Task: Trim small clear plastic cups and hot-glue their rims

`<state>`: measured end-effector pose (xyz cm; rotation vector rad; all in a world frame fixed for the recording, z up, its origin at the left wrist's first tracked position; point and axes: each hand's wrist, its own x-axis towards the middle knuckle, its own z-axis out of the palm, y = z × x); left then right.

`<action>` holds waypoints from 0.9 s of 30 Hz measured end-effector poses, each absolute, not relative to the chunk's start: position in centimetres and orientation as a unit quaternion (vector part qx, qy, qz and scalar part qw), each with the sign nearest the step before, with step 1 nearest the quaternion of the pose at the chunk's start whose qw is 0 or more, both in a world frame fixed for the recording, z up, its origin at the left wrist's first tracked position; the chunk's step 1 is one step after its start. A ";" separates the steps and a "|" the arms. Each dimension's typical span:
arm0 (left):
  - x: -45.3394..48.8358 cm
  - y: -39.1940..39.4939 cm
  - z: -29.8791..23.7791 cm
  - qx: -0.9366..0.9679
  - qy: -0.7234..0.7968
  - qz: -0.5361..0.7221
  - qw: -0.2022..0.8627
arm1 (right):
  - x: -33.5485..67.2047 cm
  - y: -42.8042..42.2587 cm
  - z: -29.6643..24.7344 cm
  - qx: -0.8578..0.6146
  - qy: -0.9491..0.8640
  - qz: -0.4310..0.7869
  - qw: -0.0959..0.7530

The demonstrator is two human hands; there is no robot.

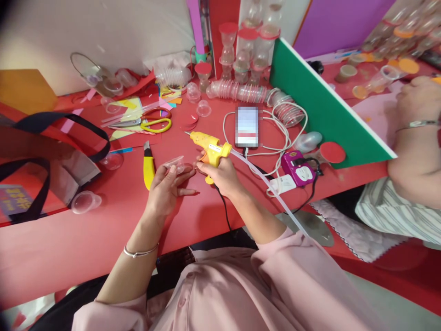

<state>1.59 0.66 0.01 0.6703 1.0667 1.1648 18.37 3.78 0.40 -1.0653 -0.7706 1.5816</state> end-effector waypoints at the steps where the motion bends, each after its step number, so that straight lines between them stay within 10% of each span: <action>1: 1.6 0.6 0.0 0.298 0.468 0.514 0.654 | 18.4 3.8 0.3 -0.449 -0.326 0.654 0.515; 27: 1.6 0.9 0.5 0.307 0.479 0.629 0.530 | 19.0 2.6 1.4 -0.462 -0.428 0.605 0.487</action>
